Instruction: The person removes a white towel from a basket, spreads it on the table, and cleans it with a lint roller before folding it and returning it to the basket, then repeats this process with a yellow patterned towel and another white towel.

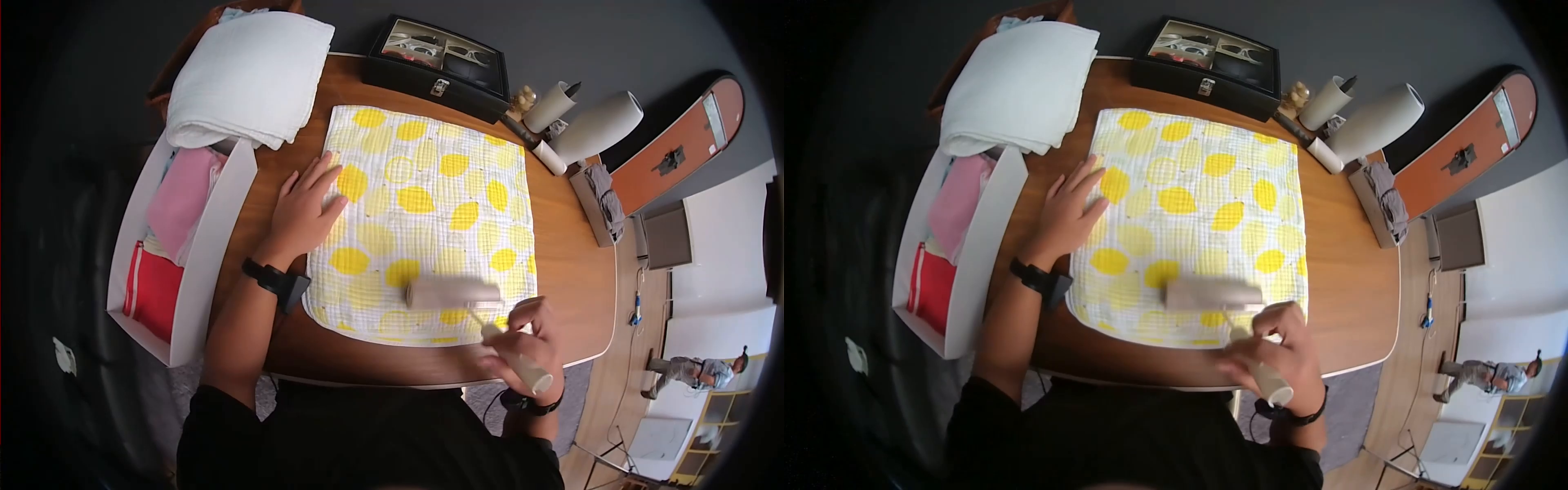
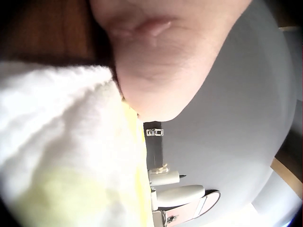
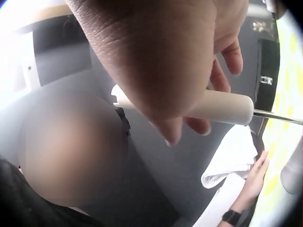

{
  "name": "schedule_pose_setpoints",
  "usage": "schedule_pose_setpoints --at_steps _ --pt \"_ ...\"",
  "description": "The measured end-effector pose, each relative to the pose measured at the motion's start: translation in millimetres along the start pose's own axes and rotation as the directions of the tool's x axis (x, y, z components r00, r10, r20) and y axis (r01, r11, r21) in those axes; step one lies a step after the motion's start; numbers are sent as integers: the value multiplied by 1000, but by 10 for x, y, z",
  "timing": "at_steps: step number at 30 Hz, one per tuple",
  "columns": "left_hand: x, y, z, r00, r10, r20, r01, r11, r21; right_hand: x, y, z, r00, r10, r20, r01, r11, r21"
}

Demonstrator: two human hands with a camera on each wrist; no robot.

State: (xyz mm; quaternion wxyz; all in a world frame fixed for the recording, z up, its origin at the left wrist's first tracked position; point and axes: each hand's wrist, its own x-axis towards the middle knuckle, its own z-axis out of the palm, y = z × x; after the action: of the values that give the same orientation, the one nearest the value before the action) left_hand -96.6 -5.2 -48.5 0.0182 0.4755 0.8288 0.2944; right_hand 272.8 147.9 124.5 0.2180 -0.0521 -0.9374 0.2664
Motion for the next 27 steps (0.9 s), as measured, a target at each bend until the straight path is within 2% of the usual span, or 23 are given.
schedule_pose_setpoints --at_steps 2,4,6,7,9,11,13,15,16,19,20,23,24,27 --pt "3 -38 17 999 -14 -36 12 997 -72 -38 121 102 997 -64 -39 73 948 310" --pt "15 -82 35 994 -23 -105 4 984 -176 13 211 92 996 -88 25 76 944 321" --pt "26 -80 -9 993 -35 -111 4 964 -266 136 296 123 992 -110 63 78 921 381" --pt "33 -76 -31 993 -41 -114 4 951 -310 206 359 168 991 -126 36 104 923 370" --pt "16 -57 -26 983 1 -183 -36 981 -189 365 489 266 987 -159 -19 156 927 342" --pt "15 -54 -18 973 25 -229 -56 990 -133 566 604 327 979 -204 -7 202 966 161" --pt "20 -61 -10 967 24 -253 -63 987 -146 661 885 523 986 -165 -7 165 986 -29" --pt "26 -63 0 974 -41 -224 -8 977 -214 809 1155 727 994 -71 -78 68 997 -49" --pt "28 -60 13 976 -72 -207 19 968 -249 810 1348 851 998 30 -50 -29 999 14" --pt "30 -67 31 975 -72 -212 21 973 -231 921 1742 1016 989 93 -114 -93 996 7" --pt "39 -52 12 976 -87 -200 36 969 -244 961 1681 960 981 161 -107 -154 986 68" --pt "21 -26 -13 977 -128 -169 80 961 -266 987 1453 724 988 146 -46 -145 989 34" --pt "21 -25 -13 977 -129 -168 82 961 -263 949 1309 630 995 90 -34 -89 996 20" --pt "27 -35 21 975 -127 -181 78 963 -257 683 799 265 966 98 238 -83 994 -71"
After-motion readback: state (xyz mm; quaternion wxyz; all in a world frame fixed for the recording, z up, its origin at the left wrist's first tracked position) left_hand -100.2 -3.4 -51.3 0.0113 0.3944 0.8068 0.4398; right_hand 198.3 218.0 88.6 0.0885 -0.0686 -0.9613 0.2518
